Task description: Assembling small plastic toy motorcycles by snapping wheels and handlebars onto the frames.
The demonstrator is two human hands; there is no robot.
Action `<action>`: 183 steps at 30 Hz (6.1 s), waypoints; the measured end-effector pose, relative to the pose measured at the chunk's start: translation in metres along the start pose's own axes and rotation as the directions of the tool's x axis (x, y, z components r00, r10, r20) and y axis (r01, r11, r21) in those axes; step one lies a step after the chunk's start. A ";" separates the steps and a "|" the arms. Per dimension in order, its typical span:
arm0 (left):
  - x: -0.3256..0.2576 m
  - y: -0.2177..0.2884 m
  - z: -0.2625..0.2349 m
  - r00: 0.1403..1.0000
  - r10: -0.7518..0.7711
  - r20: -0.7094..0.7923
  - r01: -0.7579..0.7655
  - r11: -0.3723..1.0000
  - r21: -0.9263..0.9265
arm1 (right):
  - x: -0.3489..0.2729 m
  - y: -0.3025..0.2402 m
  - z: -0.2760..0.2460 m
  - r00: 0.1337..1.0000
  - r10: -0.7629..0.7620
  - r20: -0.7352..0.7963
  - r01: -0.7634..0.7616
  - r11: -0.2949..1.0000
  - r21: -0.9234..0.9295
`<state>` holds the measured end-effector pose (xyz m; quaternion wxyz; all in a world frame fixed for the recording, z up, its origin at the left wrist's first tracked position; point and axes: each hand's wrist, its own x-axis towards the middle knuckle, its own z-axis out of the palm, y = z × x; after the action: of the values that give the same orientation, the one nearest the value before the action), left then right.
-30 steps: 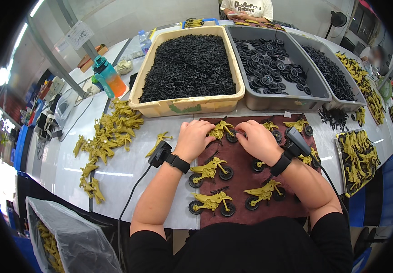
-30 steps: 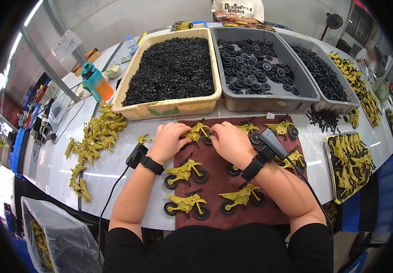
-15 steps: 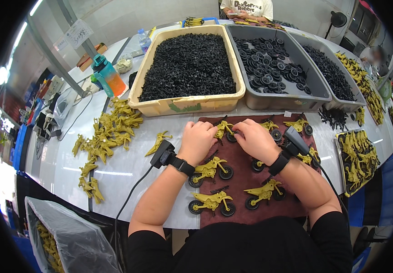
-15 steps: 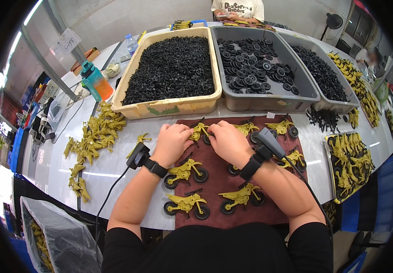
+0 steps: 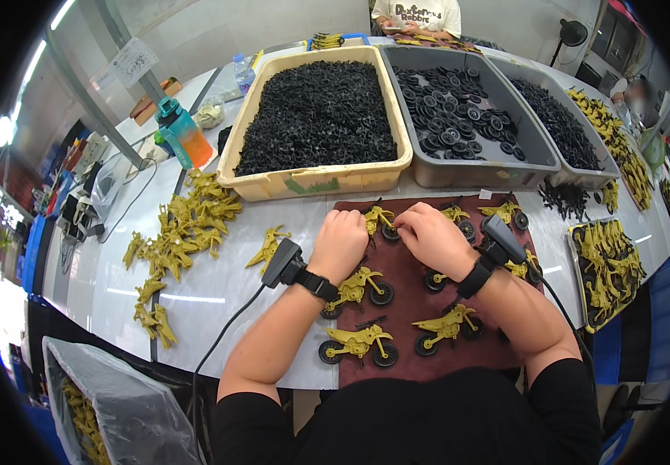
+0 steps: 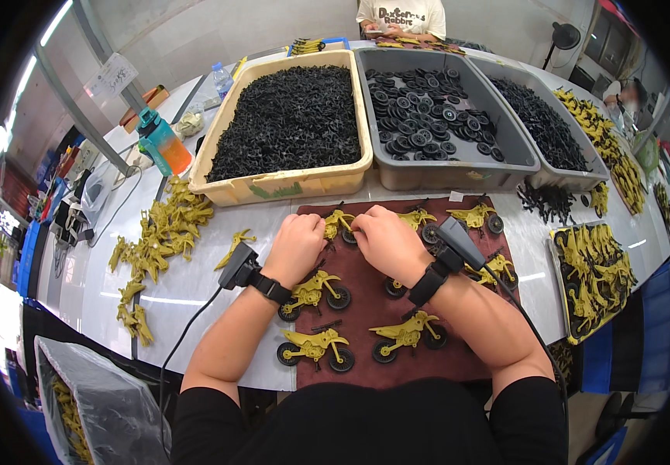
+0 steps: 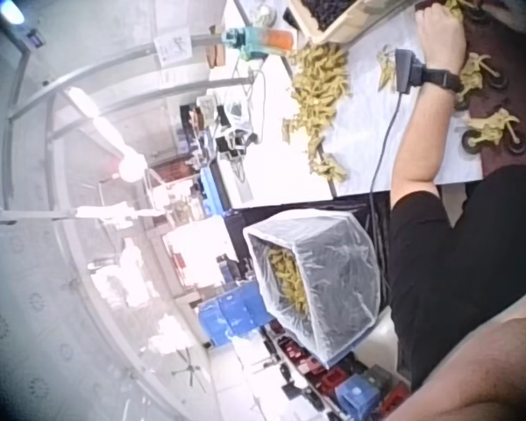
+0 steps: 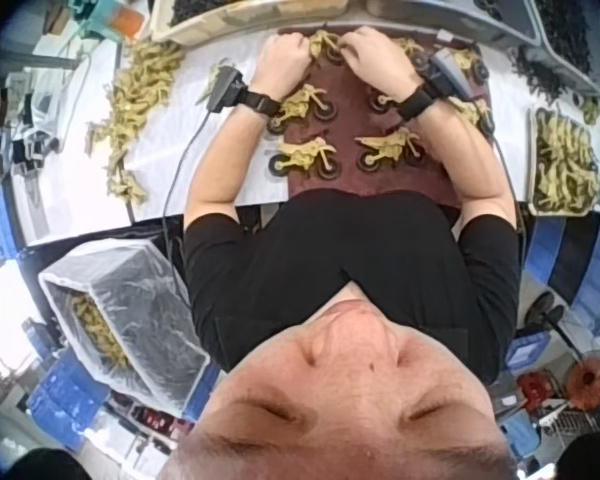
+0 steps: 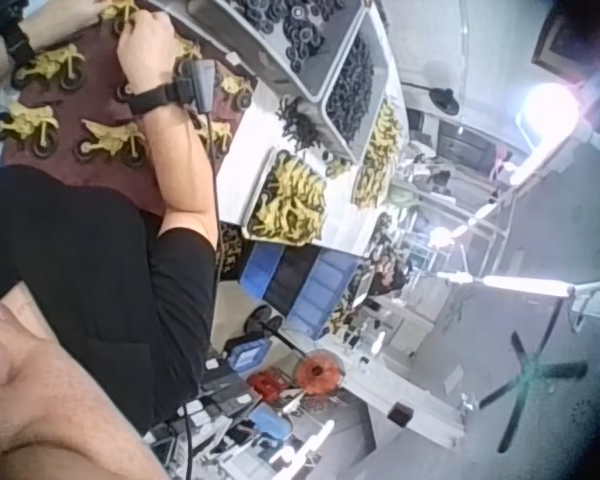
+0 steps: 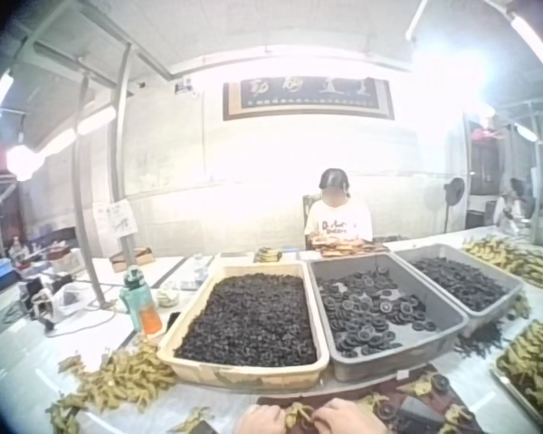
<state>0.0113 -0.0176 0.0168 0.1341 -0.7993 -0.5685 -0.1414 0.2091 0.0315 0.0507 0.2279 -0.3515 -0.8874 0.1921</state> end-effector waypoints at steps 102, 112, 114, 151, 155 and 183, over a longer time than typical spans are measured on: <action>-0.077 -0.074 -0.067 0.726 -0.681 0.097 0.686 0.710 -0.158 | 0.023 0.007 0.031 0.972 0.206 -0.118 -0.202 0.978 0.046; 0.027 0.010 -0.081 0.993 -0.048 -0.112 -0.019 0.850 -0.527 | 0.019 -0.009 -0.058 0.951 0.272 0.145 -0.302 0.721 0.624; 0.048 0.024 -0.067 0.995 -0.040 -0.096 -0.018 0.839 -0.544 | 0.015 0.008 -0.069 0.956 0.282 0.081 -0.291 0.871 0.396; 0.088 0.070 0.023 0.994 0.089 0.063 -0.045 0.860 -0.509 | -0.022 0.079 -0.042 0.904 0.410 -0.124 -0.414 0.910 -0.010; 0.089 0.069 0.023 0.992 0.107 0.059 -0.067 0.879 -0.473 | -0.024 0.084 -0.037 0.895 0.434 -0.103 -0.434 0.901 0.017; 0.066 0.081 -0.067 0.989 0.128 -0.077 -0.147 0.763 -0.630 | -0.068 0.053 -0.079 0.998 0.020 -0.061 0.035 0.620 0.783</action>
<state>0.1036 -0.0112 0.0992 -0.1244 -0.8350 -0.4256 -0.3259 0.3241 0.0334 0.0706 0.3873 -0.2195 -0.7088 0.5472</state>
